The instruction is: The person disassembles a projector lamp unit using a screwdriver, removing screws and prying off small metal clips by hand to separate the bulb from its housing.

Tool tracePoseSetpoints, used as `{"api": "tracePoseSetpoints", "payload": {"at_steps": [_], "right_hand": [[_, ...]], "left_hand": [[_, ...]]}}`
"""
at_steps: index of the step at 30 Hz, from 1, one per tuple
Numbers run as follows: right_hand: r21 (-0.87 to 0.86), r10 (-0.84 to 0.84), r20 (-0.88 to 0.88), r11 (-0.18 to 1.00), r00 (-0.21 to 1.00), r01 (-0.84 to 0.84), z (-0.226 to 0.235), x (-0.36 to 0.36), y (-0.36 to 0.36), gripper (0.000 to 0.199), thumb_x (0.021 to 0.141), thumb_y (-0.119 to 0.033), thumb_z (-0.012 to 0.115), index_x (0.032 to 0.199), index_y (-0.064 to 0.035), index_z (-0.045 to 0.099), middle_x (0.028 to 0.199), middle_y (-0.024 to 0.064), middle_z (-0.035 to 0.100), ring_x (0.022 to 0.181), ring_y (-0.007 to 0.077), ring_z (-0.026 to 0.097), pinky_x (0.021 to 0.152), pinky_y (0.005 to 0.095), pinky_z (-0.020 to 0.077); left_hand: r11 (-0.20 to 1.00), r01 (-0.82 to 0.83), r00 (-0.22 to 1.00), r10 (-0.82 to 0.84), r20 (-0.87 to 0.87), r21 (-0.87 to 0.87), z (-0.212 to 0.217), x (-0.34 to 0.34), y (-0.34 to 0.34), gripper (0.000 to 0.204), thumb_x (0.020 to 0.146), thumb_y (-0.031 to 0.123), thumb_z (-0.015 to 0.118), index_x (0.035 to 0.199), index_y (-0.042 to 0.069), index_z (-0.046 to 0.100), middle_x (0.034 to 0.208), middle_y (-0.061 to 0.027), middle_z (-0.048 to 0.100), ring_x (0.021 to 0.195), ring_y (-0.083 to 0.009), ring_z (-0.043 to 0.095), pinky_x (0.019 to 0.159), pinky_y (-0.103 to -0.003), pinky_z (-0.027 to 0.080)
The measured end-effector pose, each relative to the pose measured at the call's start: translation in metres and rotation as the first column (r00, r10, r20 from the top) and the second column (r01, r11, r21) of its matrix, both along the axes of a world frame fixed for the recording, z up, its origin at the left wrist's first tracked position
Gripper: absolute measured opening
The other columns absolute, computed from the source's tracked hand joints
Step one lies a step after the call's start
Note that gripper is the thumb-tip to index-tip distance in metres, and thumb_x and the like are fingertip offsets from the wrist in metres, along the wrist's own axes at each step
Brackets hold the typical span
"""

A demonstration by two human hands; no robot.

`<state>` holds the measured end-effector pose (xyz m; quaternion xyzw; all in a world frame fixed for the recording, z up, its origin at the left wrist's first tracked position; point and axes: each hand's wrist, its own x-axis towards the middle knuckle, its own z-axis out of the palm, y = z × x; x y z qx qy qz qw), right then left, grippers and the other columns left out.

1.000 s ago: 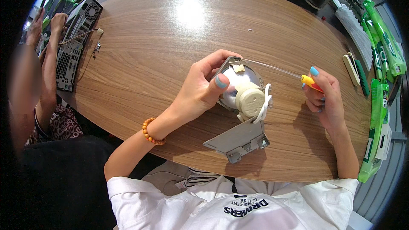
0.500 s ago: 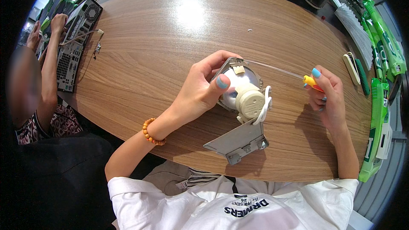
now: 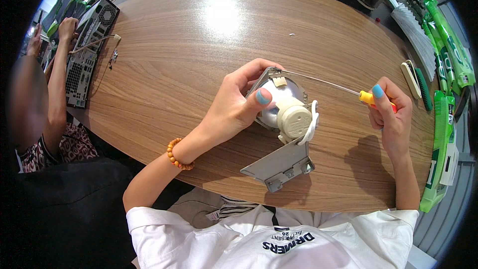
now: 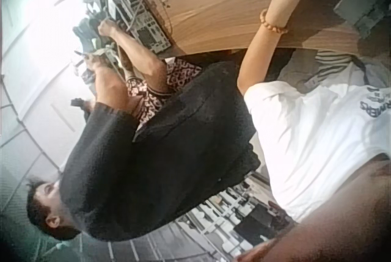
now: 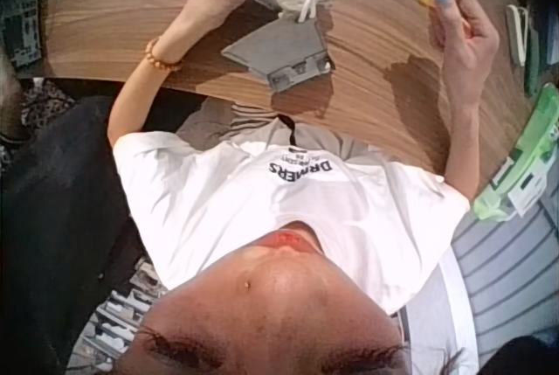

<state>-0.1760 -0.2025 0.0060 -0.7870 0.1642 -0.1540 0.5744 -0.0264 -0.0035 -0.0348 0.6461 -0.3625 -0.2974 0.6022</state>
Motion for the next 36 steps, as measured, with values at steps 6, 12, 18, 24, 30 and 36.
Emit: {"api": "tracePoseSetpoints", "payload": {"at_steps": [6, 12, 18, 24, 30, 36], "right_hand": [[0.004, 0.001, 0.013, 1.0, 1.0, -0.001, -0.001, 0.0, -0.001, 0.026, 0.084, -0.024, 0.051, 0.066, -0.0058, 0.047, 0.051, -0.0069, 0.035, 0.043, -0.0001, 0.028, 0.037, 0.0173, 0.0193], [-0.014, -0.014, -0.013, 1.0, 1.0, 0.014, -0.001, -0.001, -0.002, 0.025, 0.084, -0.023, 0.051, 0.067, -0.0055, 0.048, 0.051, -0.0067, 0.036, 0.042, -0.0003, 0.028, 0.037, 0.0168, 0.0193], [-0.09, 0.021, 0.03, 0.996, 0.999, -0.018, -0.001, -0.001, -0.003, 0.023, 0.083, -0.022, 0.052, 0.068, -0.0049, 0.049, 0.053, -0.0068, 0.037, 0.043, 0.0, 0.029, 0.038, 0.0168, 0.0192], [-0.098, 0.009, 0.002, 0.995, 1.0, -0.009, -0.005, 0.0, -0.002, 0.023, 0.083, -0.022, 0.053, 0.068, -0.0044, 0.049, 0.054, -0.0072, 0.037, 0.045, -0.0006, 0.029, 0.04, 0.0164, 0.0198], [-0.126, 0.019, -0.012, 0.992, 1.0, -0.021, -0.008, 0.001, -0.003, 0.024, 0.086, -0.023, 0.047, 0.068, -0.0064, 0.043, 0.05, -0.0074, 0.029, 0.039, -0.0004, 0.022, 0.035, 0.0169, 0.0149], [-0.048, 0.001, -0.096, 0.999, 0.995, -0.006, -0.005, 0.001, -0.003, 0.028, 0.084, -0.025, 0.05, 0.067, -0.004, 0.05, 0.052, -0.0076, 0.036, 0.044, -0.0009, 0.029, 0.039, 0.0171, 0.0188]], "left_hand": [[1.0, 0.002, 1.0, -0.002, 0.001, 0.002, 0.0, 0.0, 0.0, 0.095, 0.053, 0.08, 0.036, 0.101, -0.001, 0.047, 0.09, -0.0056, 0.054, 0.084, -0.0096, 0.053, 0.072, -0.021, 0.045], [1.0, -0.017, 1.0, 0.017, 0.016, 0.008, 0.0, 0.0, -0.001, 0.095, 0.053, 0.08, 0.035, 0.101, -0.001, 0.047, 0.09, -0.0057, 0.054, 0.084, -0.01, 0.053, 0.072, -0.021, 0.045], [1.0, -0.003, 1.0, 0.003, 0.023, -0.003, 0.001, -0.001, -0.001, 0.096, 0.052, 0.082, 0.032, 0.099, 0.0, 0.048, 0.088, -0.0054, 0.054, 0.083, -0.0101, 0.053, 0.071, -0.021, 0.045], [0.979, 0.02, 0.995, -0.041, -0.095, -0.204, -0.009, 0.002, -0.001, 0.07, 0.066, 0.062, 0.055, 0.099, 0.002, 0.048, 0.082, -0.0042, 0.054, 0.078, -0.0088, 0.053, 0.064, -0.019, 0.046], [0.983, 0.013, 0.998, -0.024, -0.058, -0.182, -0.007, 0.001, 0.0, 0.062, 0.073, 0.058, 0.05, 0.098, 0.002, 0.05, 0.08, -0.0041, 0.054, 0.076, -0.0087, 0.053, 0.062, -0.017, 0.045], [0.995, -0.062, 0.992, 0.053, -0.114, -0.08, -0.002, 0.0, -0.001, 0.038, 0.083, 0.037, 0.044, 0.095, 0.002, 0.051, 0.075, -0.0018, 0.052, 0.066, -0.0048, 0.047, 0.054, -0.016, 0.038]]}}
